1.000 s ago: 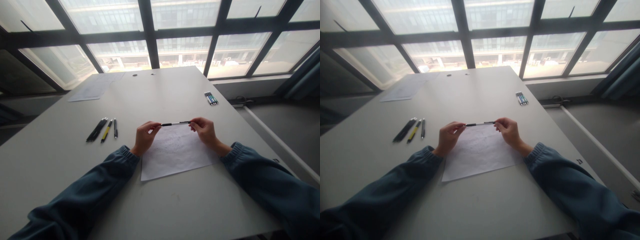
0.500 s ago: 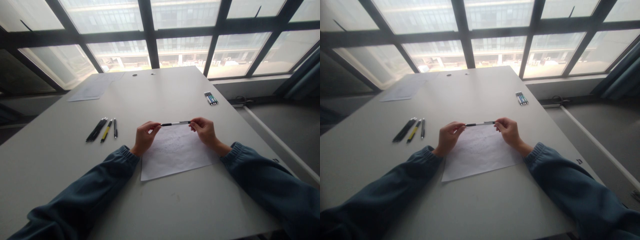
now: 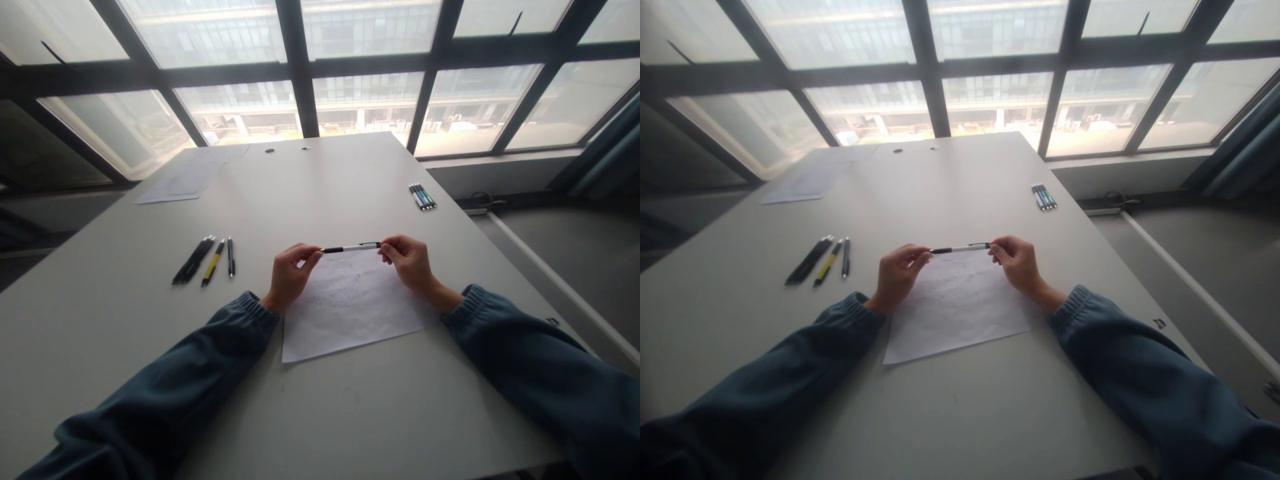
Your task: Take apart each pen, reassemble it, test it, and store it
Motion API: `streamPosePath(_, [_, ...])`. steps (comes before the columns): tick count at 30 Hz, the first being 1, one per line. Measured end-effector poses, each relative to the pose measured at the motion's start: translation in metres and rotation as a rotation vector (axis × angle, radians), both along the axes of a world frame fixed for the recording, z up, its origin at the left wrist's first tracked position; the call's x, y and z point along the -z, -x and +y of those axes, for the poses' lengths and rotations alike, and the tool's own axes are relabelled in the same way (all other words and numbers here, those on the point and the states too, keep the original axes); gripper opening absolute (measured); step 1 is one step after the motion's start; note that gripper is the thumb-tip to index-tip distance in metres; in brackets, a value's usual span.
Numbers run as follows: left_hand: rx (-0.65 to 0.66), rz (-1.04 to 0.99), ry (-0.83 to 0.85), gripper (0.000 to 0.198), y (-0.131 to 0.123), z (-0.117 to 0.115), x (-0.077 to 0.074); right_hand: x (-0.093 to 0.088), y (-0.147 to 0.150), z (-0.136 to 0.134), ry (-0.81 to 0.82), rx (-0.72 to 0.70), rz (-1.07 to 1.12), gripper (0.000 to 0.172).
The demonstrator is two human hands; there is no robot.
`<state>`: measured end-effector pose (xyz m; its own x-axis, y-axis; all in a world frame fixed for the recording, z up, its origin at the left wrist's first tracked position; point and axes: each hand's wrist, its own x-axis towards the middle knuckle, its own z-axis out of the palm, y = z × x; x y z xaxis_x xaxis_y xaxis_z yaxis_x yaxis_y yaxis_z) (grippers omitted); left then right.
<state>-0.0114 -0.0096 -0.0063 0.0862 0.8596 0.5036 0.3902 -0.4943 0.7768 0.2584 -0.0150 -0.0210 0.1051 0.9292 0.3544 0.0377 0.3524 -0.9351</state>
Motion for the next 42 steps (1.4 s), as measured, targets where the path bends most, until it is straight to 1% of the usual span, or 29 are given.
streamPosePath(17, [0.011, 0.014, -0.02, 0.017, 0.0014, 0.0015, 0.0025, 0.0038, -0.0014, 0.0016, -0.024, 0.003, -0.019, 0.02])
streamPosePath(24, [0.013, 0.019, -0.029, 0.016, 0.0006, 0.0012, 0.0017, 0.0029, -0.0008, 0.0015, -0.029, 0.025, -0.022, 0.021])
streamPosePath(30, [0.015, 0.022, -0.026, 0.017, 0.0011, 0.0015, 0.0022, 0.0015, -0.0006, 0.0005, -0.038, 0.022, -0.024, 0.019])
streamPosePath(36, [0.022, 0.015, -0.02, 0.017, 0.001, 0.0012, 0.002, 0.0016, -0.0007, 0.0004, -0.033, 0.023, -0.036, 0.021])
streamPosePath(42, [0.018, 0.014, -0.016, 0.016, 0.0003, 0.0008, 0.0011, 0.0024, -0.0013, 0.0008, -0.042, 0.016, -0.045, 0.018])
